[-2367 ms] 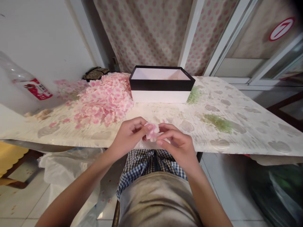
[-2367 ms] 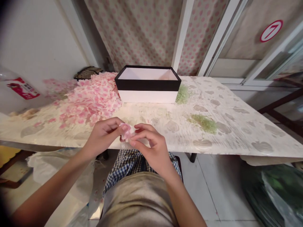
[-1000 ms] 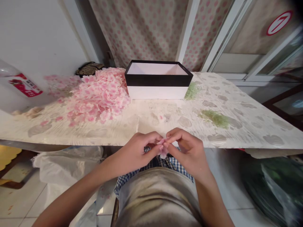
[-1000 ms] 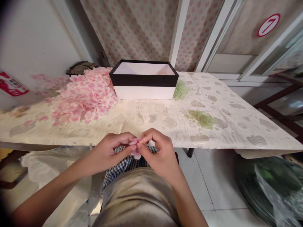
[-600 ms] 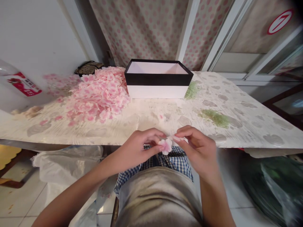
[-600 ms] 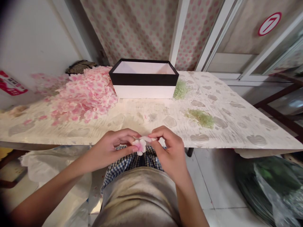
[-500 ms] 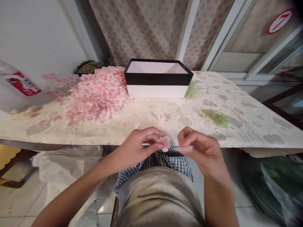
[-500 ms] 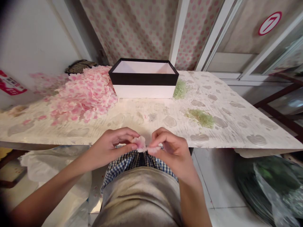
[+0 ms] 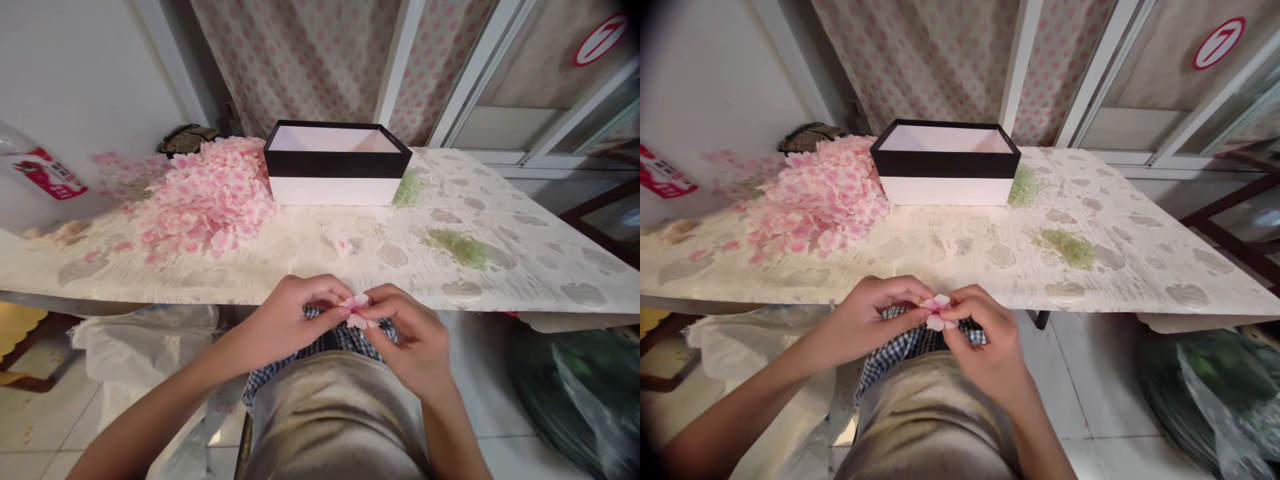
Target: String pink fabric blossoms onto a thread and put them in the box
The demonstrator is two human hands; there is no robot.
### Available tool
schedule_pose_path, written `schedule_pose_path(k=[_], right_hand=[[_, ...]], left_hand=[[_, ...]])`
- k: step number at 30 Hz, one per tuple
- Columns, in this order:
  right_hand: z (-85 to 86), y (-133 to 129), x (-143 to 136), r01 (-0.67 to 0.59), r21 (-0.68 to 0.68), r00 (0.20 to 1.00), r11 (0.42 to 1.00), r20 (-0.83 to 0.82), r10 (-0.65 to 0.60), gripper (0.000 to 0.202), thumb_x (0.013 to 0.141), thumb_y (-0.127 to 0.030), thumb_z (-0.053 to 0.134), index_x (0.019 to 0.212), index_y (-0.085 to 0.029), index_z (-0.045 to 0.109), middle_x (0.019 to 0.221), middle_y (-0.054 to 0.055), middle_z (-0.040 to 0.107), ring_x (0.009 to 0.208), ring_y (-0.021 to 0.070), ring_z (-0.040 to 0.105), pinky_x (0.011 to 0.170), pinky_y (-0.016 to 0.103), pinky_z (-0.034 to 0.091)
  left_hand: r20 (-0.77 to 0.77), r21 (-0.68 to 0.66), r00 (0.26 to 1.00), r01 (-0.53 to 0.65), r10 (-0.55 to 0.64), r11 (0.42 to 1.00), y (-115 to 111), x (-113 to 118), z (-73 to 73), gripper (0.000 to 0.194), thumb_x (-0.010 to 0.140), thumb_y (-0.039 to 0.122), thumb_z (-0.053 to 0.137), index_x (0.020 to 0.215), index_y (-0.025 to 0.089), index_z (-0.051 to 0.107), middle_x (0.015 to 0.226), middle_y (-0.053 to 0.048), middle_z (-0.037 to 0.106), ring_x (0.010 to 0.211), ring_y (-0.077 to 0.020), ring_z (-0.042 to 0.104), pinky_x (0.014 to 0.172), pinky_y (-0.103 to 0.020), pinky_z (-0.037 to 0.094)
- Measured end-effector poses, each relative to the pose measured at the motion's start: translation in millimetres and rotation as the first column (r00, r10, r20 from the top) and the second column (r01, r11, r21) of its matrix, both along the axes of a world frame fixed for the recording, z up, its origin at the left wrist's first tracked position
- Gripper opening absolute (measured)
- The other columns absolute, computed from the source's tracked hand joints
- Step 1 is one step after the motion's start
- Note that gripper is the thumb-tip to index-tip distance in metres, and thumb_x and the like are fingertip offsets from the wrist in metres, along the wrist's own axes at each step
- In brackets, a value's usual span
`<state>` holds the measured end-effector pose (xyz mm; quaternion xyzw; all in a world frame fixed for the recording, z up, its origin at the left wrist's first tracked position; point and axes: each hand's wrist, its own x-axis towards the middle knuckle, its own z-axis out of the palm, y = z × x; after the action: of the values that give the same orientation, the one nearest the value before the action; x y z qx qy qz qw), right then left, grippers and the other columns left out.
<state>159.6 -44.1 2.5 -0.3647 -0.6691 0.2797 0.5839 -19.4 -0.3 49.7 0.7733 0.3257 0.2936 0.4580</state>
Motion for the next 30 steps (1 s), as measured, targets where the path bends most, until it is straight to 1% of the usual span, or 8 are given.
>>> schedule_pose_path(k=[7, 12, 15, 18, 21, 24, 27, 30], right_hand=[[-6.8, 0.2, -2.0, -0.007, -0.029, 1.000, 1.000, -0.013, 0.006, 0.017, 0.082, -0.007, 0.061, 0.084, -0.024, 0.060, 0.088, 0.002, 0.061, 0.079, 0.0152, 0.061, 0.069, 0.030, 0.051], [-9.0, 0.8, 2.3, -0.045, -0.225, 0.999, 0.973, 0.020, 0.051, 0.022, 0.085, -0.010, 0.056, 0.100, -0.026, 0.056, 0.087, 0.001, 0.059, 0.079, 0.0143, 0.060, 0.071, 0.028, 0.050], [-7.7, 4.9, 17.4, -0.095, -0.259, 0.988, 0.961, 0.097, 0.124, 0.013, 0.087, -0.014, 0.055, 0.093, -0.024, 0.060, 0.083, 0.001, 0.061, 0.077, 0.0146, 0.060, 0.068, 0.027, 0.050], [-8.9, 9.2, 39.1, -0.049, -0.223, 0.994, 0.974, 0.085, 0.069, 0.009, 0.087, -0.016, 0.059, 0.085, -0.023, 0.063, 0.083, 0.002, 0.063, 0.079, 0.0158, 0.061, 0.070, 0.029, 0.051], [-10.9, 11.6, 55.4, -0.009, -0.203, 1.000, 0.979, 0.027, 0.015, 0.007, 0.085, -0.016, 0.062, 0.084, -0.023, 0.065, 0.084, 0.003, 0.065, 0.079, 0.0162, 0.063, 0.068, 0.029, 0.051], [-11.8, 12.9, 59.7, -0.027, -0.189, 1.000, 0.982, -0.018, 0.024, 0.008, 0.084, -0.016, 0.063, 0.082, -0.023, 0.066, 0.082, 0.003, 0.066, 0.077, 0.0160, 0.063, 0.064, 0.028, 0.051], [-12.7, 14.3, 56.3, -0.038, -0.195, 0.999, 0.980, -0.032, 0.033, 0.007, 0.084, -0.016, 0.064, 0.082, -0.023, 0.067, 0.081, 0.003, 0.066, 0.077, 0.0165, 0.063, 0.065, 0.028, 0.052], [-14.5, 15.8, 51.2, -0.057, -0.213, 0.998, 0.975, -0.047, 0.049, 0.007, 0.083, -0.016, 0.064, 0.083, -0.023, 0.067, 0.082, 0.003, 0.066, 0.078, 0.0168, 0.064, 0.067, 0.029, 0.053]], left_hand=[[-0.061, 0.133, 0.997, 0.055, -0.048, 0.990, 0.5, 0.0, -1.3, 0.009, 0.088, 0.015, 0.058, 0.094, 0.017, 0.064, 0.085, 0.000, 0.074, 0.076, -0.0100, 0.070, 0.067, -0.017, 0.052], [-0.289, 0.316, 0.955, 0.155, -0.061, 0.936, -4.0, -1.6, -1.8, 0.014, 0.093, 0.018, 0.052, 0.099, 0.020, 0.064, 0.090, 0.000, 0.073, 0.075, -0.0117, 0.067, 0.069, -0.021, 0.047], [-0.435, 0.290, 0.896, 0.240, -0.096, 0.926, -4.3, -7.4, 2.3, 0.016, 0.093, 0.023, 0.051, 0.100, 0.023, 0.066, 0.091, 0.000, 0.073, 0.075, -0.0140, 0.066, 0.069, -0.024, 0.046], [-0.464, 0.234, 0.880, 0.235, -0.104, 0.943, 4.9, -12.5, 4.4, 0.019, 0.094, 0.026, 0.050, 0.092, 0.021, 0.069, 0.081, 0.000, 0.072, 0.068, -0.0126, 0.064, 0.066, -0.023, 0.045], [-0.370, 0.299, 0.926, 0.042, 0.075, 0.953, 24.2, -9.5, -3.8, 0.018, 0.092, 0.022, 0.052, 0.087, 0.018, 0.068, 0.081, -0.001, 0.070, 0.070, -0.0121, 0.063, 0.065, -0.022, 0.046], [-0.277, 0.446, 0.912, -0.156, 0.302, 0.881, 45.5, 1.7, -22.0, 0.012, 0.088, 0.016, 0.055, 0.094, 0.014, 0.066, 0.095, -0.005, 0.066, 0.073, -0.0127, 0.062, 0.067, -0.024, 0.048], [-0.341, 0.541, 0.887, -0.085, 0.311, 0.837, 59.6, 13.8, -40.0, 0.015, 0.089, 0.014, 0.053, 0.098, 0.014, 0.065, 0.103, -0.007, 0.061, 0.080, -0.0142, 0.062, 0.074, -0.027, 0.050], [-0.426, 0.565, 0.840, -0.044, 0.337, 0.824, 65.8, 23.0, -48.8, 0.017, 0.090, 0.015, 0.049, 0.097, 0.013, 0.065, 0.105, -0.009, 0.059, 0.085, -0.0176, 0.063, 0.077, -0.031, 0.051]])
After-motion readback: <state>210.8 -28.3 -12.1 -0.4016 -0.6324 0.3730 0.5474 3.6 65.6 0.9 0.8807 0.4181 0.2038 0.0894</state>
